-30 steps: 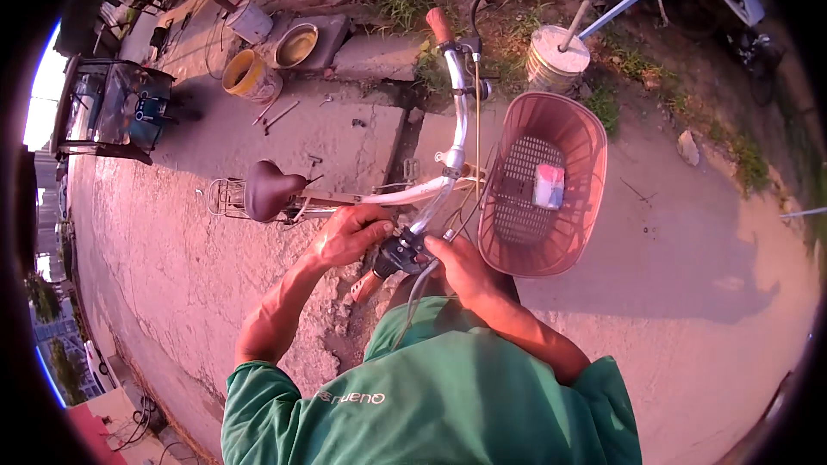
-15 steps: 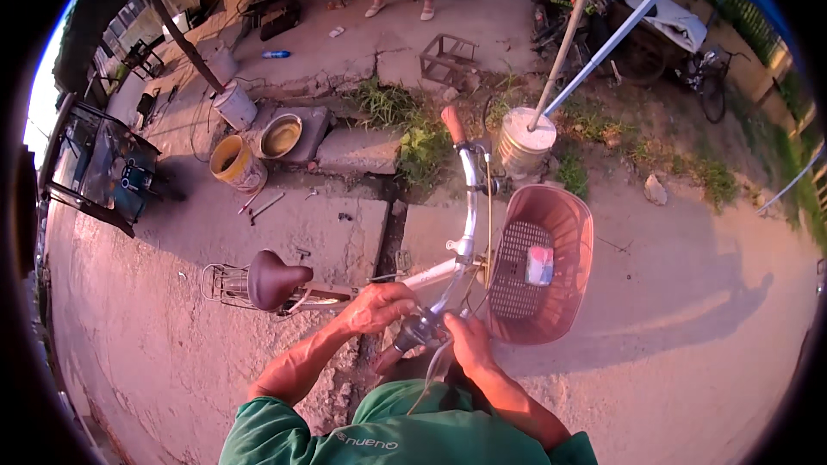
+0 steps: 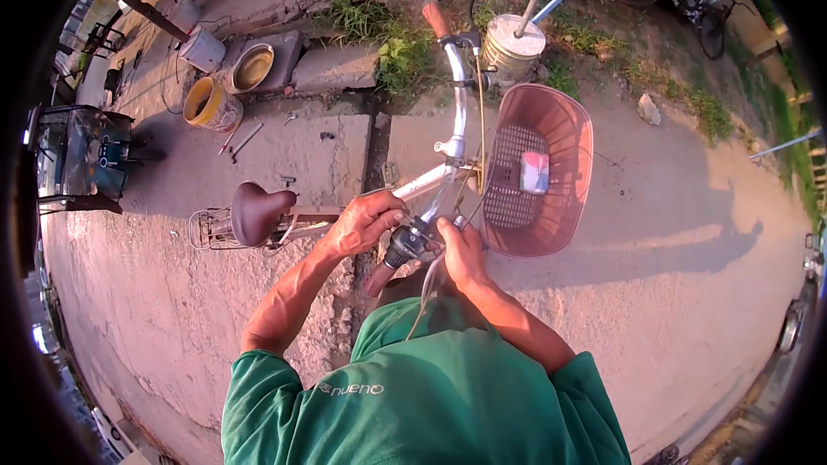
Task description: The person repairs a bicycle by using a tool to adjust the front fender and then handles a plastic component on the handlebar area by hand.
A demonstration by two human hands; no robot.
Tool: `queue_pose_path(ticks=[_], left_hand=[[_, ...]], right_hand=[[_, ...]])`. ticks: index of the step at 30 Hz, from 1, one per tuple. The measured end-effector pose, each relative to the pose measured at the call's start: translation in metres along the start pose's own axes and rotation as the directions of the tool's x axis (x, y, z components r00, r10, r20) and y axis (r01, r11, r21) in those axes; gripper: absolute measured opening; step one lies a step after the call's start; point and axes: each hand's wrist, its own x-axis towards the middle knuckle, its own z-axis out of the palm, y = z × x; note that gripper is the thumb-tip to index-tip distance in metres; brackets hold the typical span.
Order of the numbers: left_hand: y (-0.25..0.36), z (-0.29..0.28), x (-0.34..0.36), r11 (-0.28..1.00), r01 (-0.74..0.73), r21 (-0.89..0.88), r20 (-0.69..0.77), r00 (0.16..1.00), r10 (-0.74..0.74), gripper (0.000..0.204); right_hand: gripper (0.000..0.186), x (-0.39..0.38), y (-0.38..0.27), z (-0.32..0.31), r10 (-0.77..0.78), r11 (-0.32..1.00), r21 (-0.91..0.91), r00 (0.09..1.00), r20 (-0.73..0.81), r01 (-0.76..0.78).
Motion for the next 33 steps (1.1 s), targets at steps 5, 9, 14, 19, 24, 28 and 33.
queue_pose_path(ticks=[5, 9, 14, 19, 24, 28, 33], left_hand=[[-0.003, -0.004, 0.003, 0.970, 0.149, -0.191, 0.085, 0.987, -0.135, 0.014], [0.004, -0.008, 0.009, 0.996, 0.069, -0.057, 0.069, 0.995, -0.065, 0.015], [0.033, -0.011, 0.014, 0.980, 0.195, 0.047, 0.084, 0.976, -0.198, 0.018], [0.038, -0.016, 0.018, 0.959, 0.248, 0.139, 0.144, 0.953, -0.267, 0.020], [0.039, -0.015, 0.012, 0.952, 0.295, 0.080, 0.148, 0.941, -0.304, 0.025], [0.054, -0.018, 0.023, 0.876, 0.431, 0.217, 0.176, 0.865, -0.470, 0.029], [0.057, -0.020, 0.023, 0.851, 0.485, 0.203, 0.180, 0.836, -0.519, 0.039]], right_hand=[[0.023, -0.008, -0.015, 0.005, -0.030, 0.997, 0.070, 0.996, 0.089, 0.024], [0.023, -0.003, -0.011, 0.001, -0.029, 0.999, 0.037, 0.994, 0.102, 0.025], [0.023, 0.001, -0.009, -0.003, -0.012, 0.999, -0.035, 0.995, 0.101, 0.016], [0.023, -0.005, -0.019, 0.009, -0.012, 0.998, 0.061, 0.998, 0.059, 0.008], [0.018, -0.004, -0.009, 0.015, -0.025, 0.993, 0.115, 0.999, 0.043, 0.020], [0.023, -0.007, -0.012, 0.016, -0.066, 0.989, 0.139, 0.997, 0.042, 0.060], [0.029, -0.011, -0.015, 0.020, -0.117, 0.992, -0.032, 0.993, 0.023, 0.118]])
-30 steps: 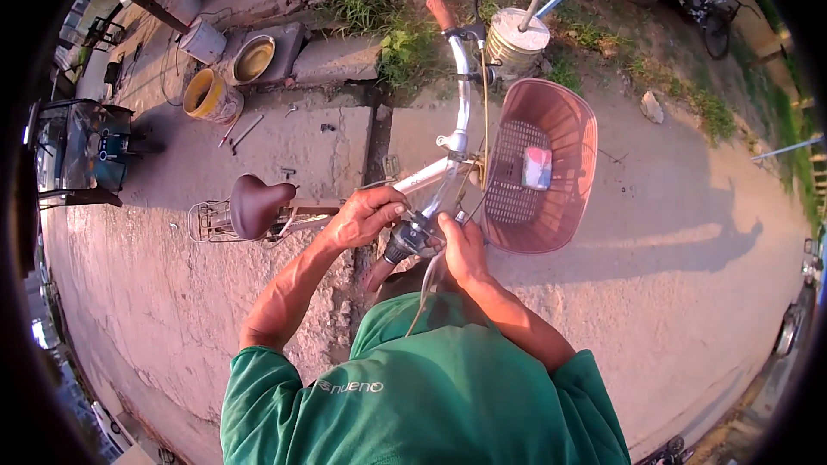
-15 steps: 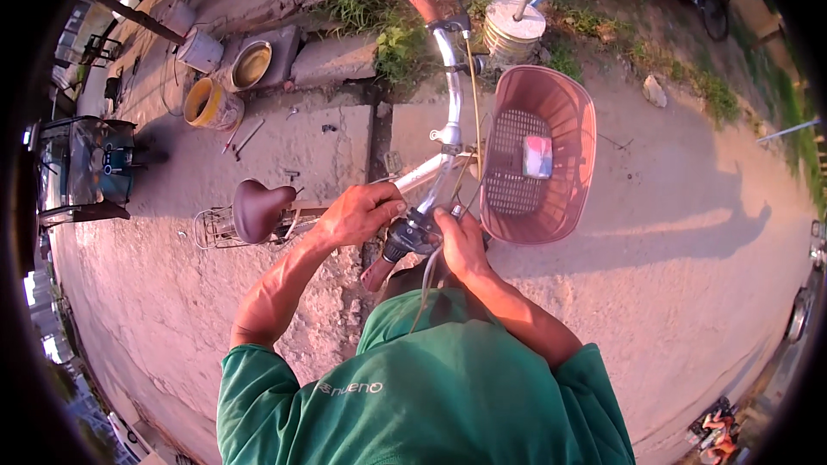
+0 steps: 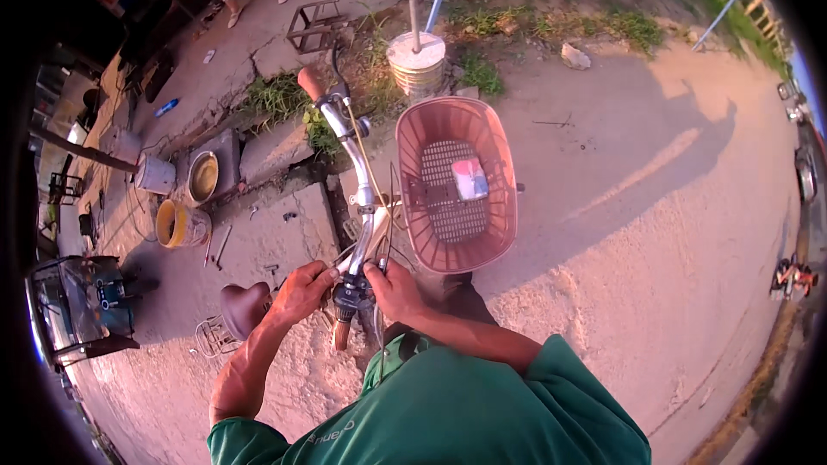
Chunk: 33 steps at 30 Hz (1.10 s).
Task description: The person repairs a bicycle by using a tool to adjust the front fender and then handles a plastic component on the handlebar area by hand.
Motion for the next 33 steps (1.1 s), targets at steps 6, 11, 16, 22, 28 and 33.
queue_pose_path(ticks=[6, 11, 16, 22, 28, 33], left_hand=[[0.004, 0.016, 0.012, 0.930, 0.266, -0.254, 0.151, 0.960, -0.234, 0.037], [0.005, 0.003, 0.012, 0.795, 0.457, -0.399, 0.256, 0.888, -0.382, 0.035], [0.004, 0.003, -0.014, 0.788, 0.428, -0.442, 0.215, 0.904, -0.370, 0.032], [0.014, 0.012, -0.030, 0.842, 0.281, -0.461, 0.022, 0.952, -0.306, 0.027], [0.034, 0.003, -0.022, 0.671, 0.439, -0.598, 0.196, 0.891, -0.408, 0.030], [-0.005, 0.022, -0.030, 0.661, 0.179, -0.728, 0.097, 0.982, -0.159, 0.041]], right_hand=[[0.038, 0.004, 0.009, -0.014, -0.112, 0.984, -0.146, 0.992, -0.060, 0.102], [0.036, 0.003, 0.004, -0.008, -0.233, 0.962, -0.156, 0.972, -0.042, 0.224], [0.037, 0.007, 0.011, -0.011, -0.223, 0.950, -0.228, 0.975, -0.014, 0.214], [0.043, 0.003, 0.004, -0.016, -0.119, 0.980, -0.158, 0.992, 0.035, 0.123], [0.045, 0.003, 0.002, -0.022, -0.164, 0.959, -0.220, 0.984, 0.072, 0.176], [0.043, 0.003, -0.002, -0.030, -0.196, 0.951, -0.233, 0.979, 0.057, 0.204]])
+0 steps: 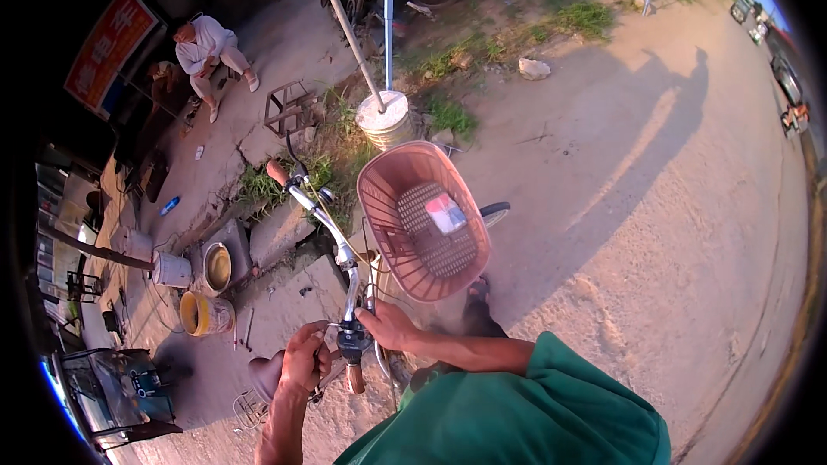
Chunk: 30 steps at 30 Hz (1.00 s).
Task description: The person repairs a bicycle by using a tool to adjust the front fender and then handles a plastic component on the handlebar area by hand.
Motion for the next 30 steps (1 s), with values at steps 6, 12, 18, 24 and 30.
queue_pose_path(ticks=[6, 12, 18, 24, 30], left_hand=[[-0.043, -0.019, -0.021, 0.903, -0.429, 0.022, 0.105, 0.899, 0.425, 0.061], [-0.042, -0.021, 0.010, 0.699, -0.622, 0.353, 0.168, 0.777, 0.607, 0.033], [-0.091, -0.032, 0.028, 0.673, -0.556, 0.488, -0.062, 0.747, 0.662, 0.022], [-0.038, 0.015, 0.004, 0.441, -0.480, 0.758, -0.132, 0.550, 0.825, 0.033], [-0.037, 0.024, 0.032, 0.467, -0.707, 0.530, -0.022, 0.539, 0.842, 0.042]], right_hand=[[0.043, 0.005, 0.003, 0.015, 0.083, 0.993, -0.094, 0.991, 0.106, -0.073], [0.049, -0.002, -0.001, 0.002, 0.035, 0.998, 0.045, 0.998, 0.043, -0.037], [0.055, -0.003, -0.018, -0.009, 0.123, 0.987, -0.120, 0.977, 0.174, -0.103], [0.051, -0.008, -0.017, -0.010, 0.082, 0.990, -0.127, 0.984, 0.160, -0.062], [0.051, -0.002, 0.010, 0.005, -0.005, 0.996, -0.084, 0.992, 0.127, 0.016]])
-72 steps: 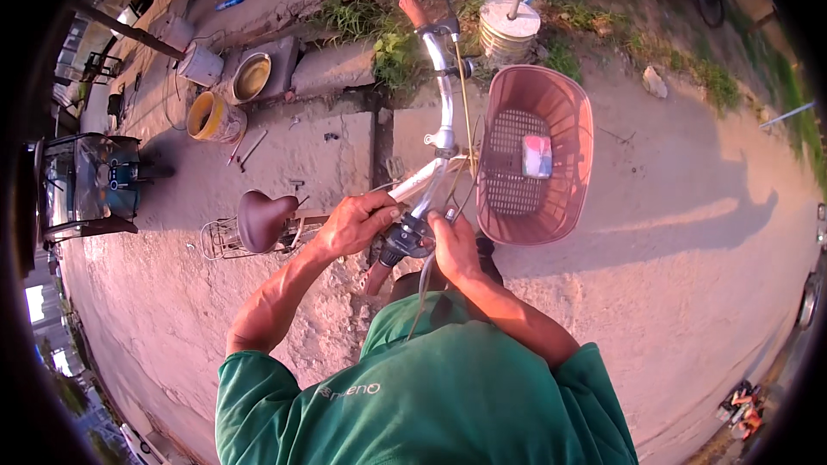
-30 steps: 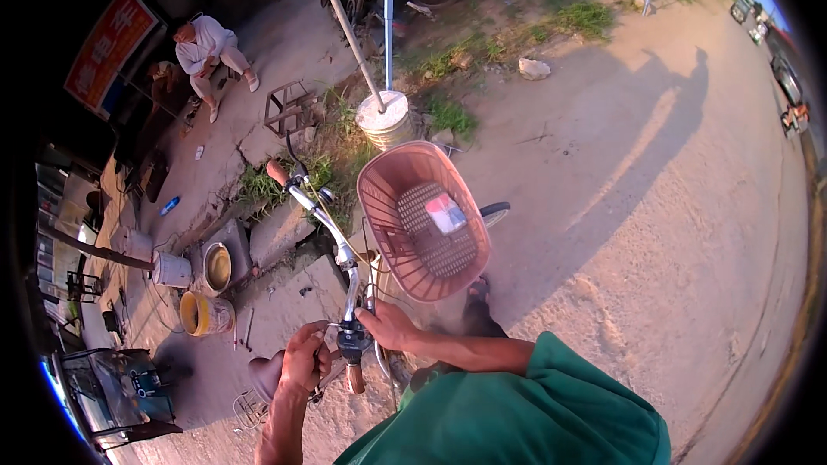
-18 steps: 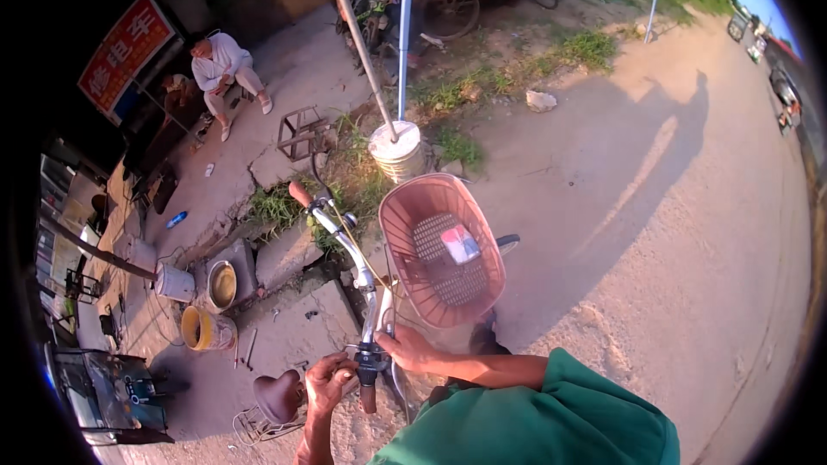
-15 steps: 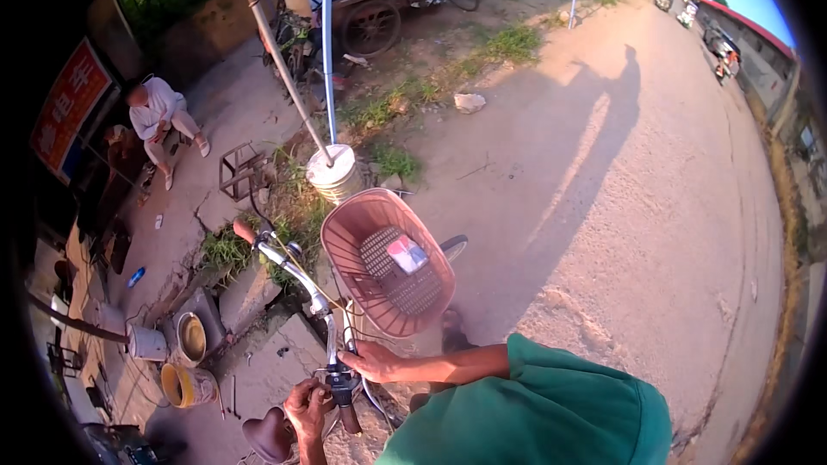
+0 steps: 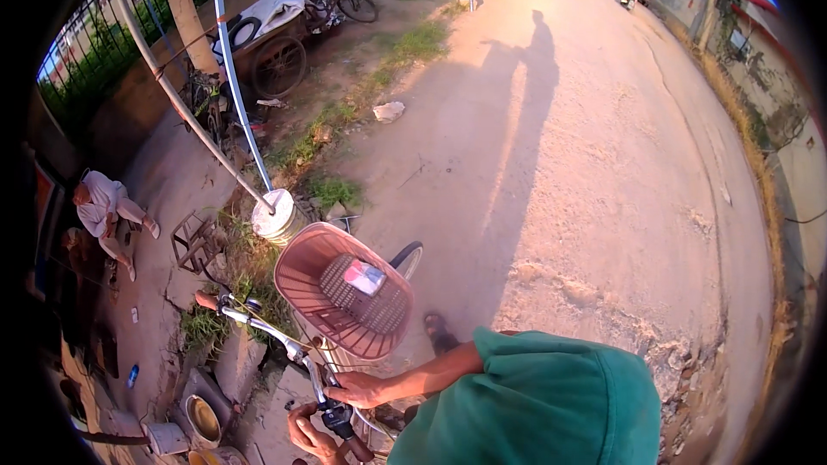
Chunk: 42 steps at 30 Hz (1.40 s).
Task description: The person repairs a bicycle by using a tool to adjust the front fender and then handles a plastic component on the handlebar area by hand.
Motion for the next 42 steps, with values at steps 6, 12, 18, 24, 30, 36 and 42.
queue_pose_path(ticks=[6, 12, 18, 24, 30, 36, 42], left_hand=[[-0.020, 0.009, 0.014, 1.000, -0.013, 0.025, -0.009, 1.000, 0.013, 0.059], [0.018, 0.001, 0.063, 0.869, 0.461, 0.183, 0.231, 0.839, -0.493, 0.067], [0.000, 0.018, 0.115, 0.732, 0.515, 0.447, 0.394, 0.621, -0.678, 0.067], [-0.063, 0.023, 0.115, 0.515, 0.815, 0.264, 0.502, 0.340, -0.795, 0.049], [-0.085, 0.030, 0.071, 0.241, 0.938, -0.248, 0.573, 0.343, -0.745, 0.038], [-0.106, 0.012, 0.001, 0.057, 0.902, -0.428, 0.609, 0.335, -0.719, 0.023], [-0.043, 0.003, -0.040, 0.642, 0.497, -0.584, -0.028, 0.778, -0.628, 0.015]], right_hand=[[0.054, 0.001, 0.012, 0.006, -0.019, 1.000, -0.006, 0.998, -0.052, 0.018], [0.044, -0.005, -0.013, 0.002, 0.014, 0.999, 0.046, 0.997, -0.075, -0.010], [0.046, -0.009, -0.019, 0.000, 0.079, 0.996, 0.033, 0.995, -0.065, -0.077], [0.049, -0.005, -0.020, 0.001, 0.152, 0.980, 0.130, 0.988, 0.002, -0.151], [0.055, -0.008, -0.018, 0.003, 0.073, 0.992, 0.108, 0.996, -0.059, -0.066], [0.055, -0.015, -0.016, 0.001, 0.050, 0.993, 0.111, 0.992, -0.113, -0.037], [0.054, -0.002, -0.009, 0.003, 0.115, 0.990, 0.091, 0.992, -0.050, -0.110]])
